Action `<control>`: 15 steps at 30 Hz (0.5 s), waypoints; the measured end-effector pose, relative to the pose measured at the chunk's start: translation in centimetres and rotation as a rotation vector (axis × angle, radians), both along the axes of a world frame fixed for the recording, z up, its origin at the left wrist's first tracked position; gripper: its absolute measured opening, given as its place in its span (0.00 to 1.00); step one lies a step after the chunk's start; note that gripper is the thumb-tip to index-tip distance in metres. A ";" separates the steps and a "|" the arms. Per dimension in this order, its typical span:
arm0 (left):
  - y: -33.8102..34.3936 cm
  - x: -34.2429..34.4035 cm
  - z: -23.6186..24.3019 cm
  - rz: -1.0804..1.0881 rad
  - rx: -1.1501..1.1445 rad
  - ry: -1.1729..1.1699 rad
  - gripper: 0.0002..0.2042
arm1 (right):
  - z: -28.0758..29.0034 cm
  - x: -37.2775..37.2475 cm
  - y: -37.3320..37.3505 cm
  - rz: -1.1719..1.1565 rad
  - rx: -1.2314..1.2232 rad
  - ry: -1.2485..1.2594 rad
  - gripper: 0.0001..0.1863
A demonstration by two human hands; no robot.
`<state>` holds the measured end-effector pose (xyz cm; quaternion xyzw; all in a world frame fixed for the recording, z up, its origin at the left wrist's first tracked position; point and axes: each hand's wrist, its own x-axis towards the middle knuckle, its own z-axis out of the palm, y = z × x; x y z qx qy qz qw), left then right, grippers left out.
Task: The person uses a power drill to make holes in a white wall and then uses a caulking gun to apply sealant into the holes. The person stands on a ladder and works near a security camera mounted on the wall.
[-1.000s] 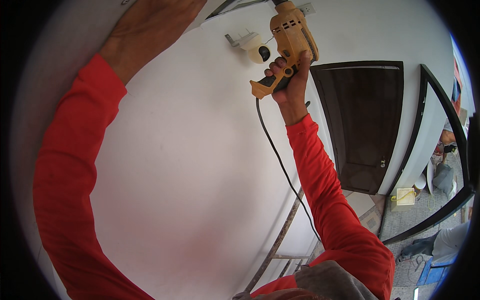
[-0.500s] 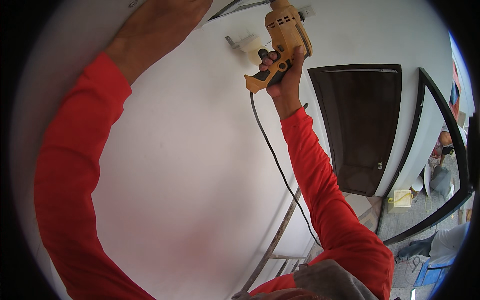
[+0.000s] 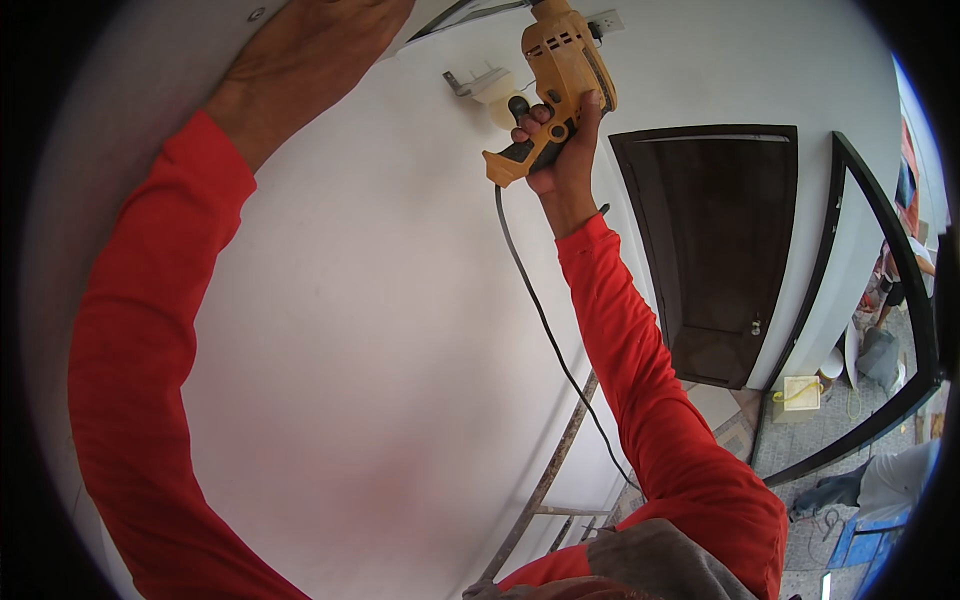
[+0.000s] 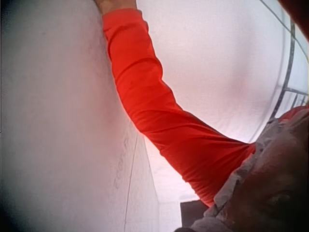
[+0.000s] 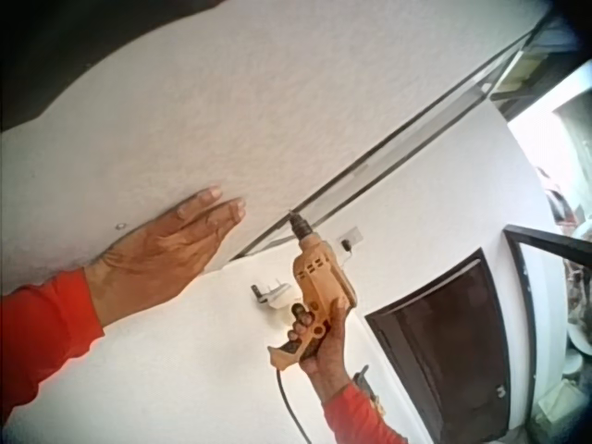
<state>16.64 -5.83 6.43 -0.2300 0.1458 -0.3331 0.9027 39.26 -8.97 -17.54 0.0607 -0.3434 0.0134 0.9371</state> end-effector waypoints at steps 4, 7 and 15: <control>0.1 -0.2 -0.1 0.003 0.001 -0.002 0.24 | 0.3 0.2 -0.3 -0.045 -0.023 -0.012 0.29; 0.0 -0.1 -0.3 -0.035 -0.010 0.018 0.23 | 0.9 0.4 -0.2 -0.012 0.004 -0.010 0.29; 0.1 0.3 -0.1 -0.023 -0.015 0.027 0.23 | 1.2 0.2 0.1 -0.023 0.013 0.024 0.30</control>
